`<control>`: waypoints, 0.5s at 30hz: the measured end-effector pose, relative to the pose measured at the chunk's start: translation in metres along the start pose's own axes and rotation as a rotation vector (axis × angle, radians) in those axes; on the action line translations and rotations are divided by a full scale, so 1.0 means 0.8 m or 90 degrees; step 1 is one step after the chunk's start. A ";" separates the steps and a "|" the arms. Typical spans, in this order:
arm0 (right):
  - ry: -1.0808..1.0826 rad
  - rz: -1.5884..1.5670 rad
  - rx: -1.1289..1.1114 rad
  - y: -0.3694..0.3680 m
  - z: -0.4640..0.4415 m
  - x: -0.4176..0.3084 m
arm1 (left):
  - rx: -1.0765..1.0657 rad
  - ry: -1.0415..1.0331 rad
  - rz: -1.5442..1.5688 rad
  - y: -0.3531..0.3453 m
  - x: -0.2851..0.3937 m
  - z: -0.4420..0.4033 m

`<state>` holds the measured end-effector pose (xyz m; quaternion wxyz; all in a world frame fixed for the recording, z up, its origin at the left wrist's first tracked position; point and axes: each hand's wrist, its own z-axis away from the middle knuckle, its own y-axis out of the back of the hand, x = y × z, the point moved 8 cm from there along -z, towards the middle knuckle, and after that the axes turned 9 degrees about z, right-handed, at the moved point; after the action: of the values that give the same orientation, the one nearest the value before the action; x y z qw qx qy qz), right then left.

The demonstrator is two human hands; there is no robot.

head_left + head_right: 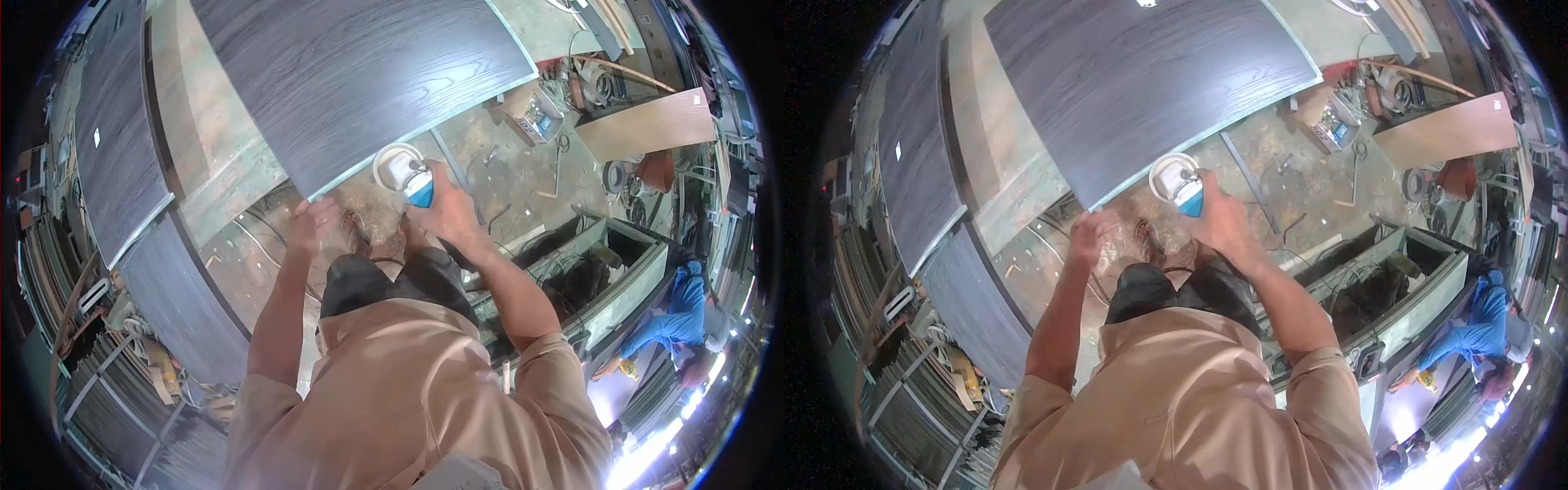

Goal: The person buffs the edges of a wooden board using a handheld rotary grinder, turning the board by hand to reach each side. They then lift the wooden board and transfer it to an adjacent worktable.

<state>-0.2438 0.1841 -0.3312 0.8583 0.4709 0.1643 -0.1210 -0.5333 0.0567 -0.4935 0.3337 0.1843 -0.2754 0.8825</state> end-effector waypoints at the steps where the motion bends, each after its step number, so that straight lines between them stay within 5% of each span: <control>1: 0.001 0.008 0.000 0.003 -0.005 0.005 | -0.028 -0.035 0.004 -0.002 0.004 0.003; 6: -0.021 -0.035 0.054 0.057 -0.031 0.072 | -0.162 -0.133 -0.136 0.007 -0.005 -0.012; 8: -0.019 -0.023 0.127 0.084 -0.043 0.101 | -0.027 -0.036 0.030 0.016 -0.011 -0.010; 15: -0.042 -0.038 0.134 0.102 -0.044 0.116 | 0.061 -0.028 0.068 -0.014 0.002 0.013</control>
<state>-0.1350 0.2519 -0.3230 0.8052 0.5488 0.1362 -0.1785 -0.5254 0.0579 -0.4804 0.2709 0.2041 -0.2495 0.9070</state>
